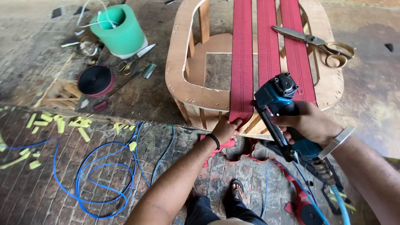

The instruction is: The person attaches red webbing strips to a wooden chair frame using a pneumatic staple gun. They position each strip, staple it in place, and trim excess material with scissors. The process is repeated for multiple strips across the chair seat.

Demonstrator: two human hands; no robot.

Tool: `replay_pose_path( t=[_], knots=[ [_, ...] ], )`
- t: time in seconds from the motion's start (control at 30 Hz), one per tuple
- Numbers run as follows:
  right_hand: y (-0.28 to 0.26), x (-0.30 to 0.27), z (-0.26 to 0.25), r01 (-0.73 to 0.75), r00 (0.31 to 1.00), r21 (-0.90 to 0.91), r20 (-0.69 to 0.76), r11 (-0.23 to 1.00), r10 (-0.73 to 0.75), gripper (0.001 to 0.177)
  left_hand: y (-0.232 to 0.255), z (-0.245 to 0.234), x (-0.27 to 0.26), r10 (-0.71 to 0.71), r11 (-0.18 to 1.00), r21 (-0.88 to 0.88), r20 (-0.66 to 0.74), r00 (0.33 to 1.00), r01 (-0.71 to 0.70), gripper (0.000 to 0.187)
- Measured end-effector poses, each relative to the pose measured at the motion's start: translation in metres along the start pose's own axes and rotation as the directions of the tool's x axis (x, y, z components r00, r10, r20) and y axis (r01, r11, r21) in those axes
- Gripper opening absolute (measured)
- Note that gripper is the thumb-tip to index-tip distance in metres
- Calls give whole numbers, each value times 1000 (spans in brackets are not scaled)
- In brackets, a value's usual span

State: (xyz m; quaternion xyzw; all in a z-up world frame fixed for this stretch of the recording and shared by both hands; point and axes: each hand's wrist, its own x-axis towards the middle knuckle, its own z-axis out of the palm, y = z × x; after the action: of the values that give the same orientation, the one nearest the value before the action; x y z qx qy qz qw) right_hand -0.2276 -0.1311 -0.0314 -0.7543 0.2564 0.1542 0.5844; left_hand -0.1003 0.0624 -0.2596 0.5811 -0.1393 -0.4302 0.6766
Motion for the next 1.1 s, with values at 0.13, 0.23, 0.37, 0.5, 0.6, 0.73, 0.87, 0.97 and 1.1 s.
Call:
replay_pose_path(
  t=[0.13,0.23,0.37,0.5,0.6,0.73,0.87,0.97,1.1],
  knots=[
    [-10,-6,25,-108,984,-45,-146,993,100,27,-3,2,2,21,1000,-23,9,1000,-21,17],
    [-15,-12,40,-118,968,10,-221,993,117,25,0,-2,0,33,968,245,59,998,-47,31],
    [-21,-17,61,-97,951,99,-284,990,121,27,4,0,-2,12,992,121,106,994,-25,30],
    [-37,-18,77,-122,941,96,-306,988,146,26,8,-2,-5,-41,987,159,122,992,22,43],
    [-47,-18,88,-201,923,-27,-341,979,180,31,10,2,-2,-43,985,174,127,991,21,44],
    [-56,-13,103,-177,928,-9,-334,984,164,31,5,-1,-1,-8,975,222,124,992,-20,45],
    [-58,-10,104,-196,934,-1,-304,981,187,33,-7,3,10,1,992,122,165,986,-21,44],
    [-49,-12,100,-92,946,28,-310,995,97,30,-13,-3,18,-48,999,27,256,965,43,45],
    [-28,-26,70,-25,891,116,-448,993,75,25,-8,-13,18,-52,987,-114,443,895,113,42]
  ],
)
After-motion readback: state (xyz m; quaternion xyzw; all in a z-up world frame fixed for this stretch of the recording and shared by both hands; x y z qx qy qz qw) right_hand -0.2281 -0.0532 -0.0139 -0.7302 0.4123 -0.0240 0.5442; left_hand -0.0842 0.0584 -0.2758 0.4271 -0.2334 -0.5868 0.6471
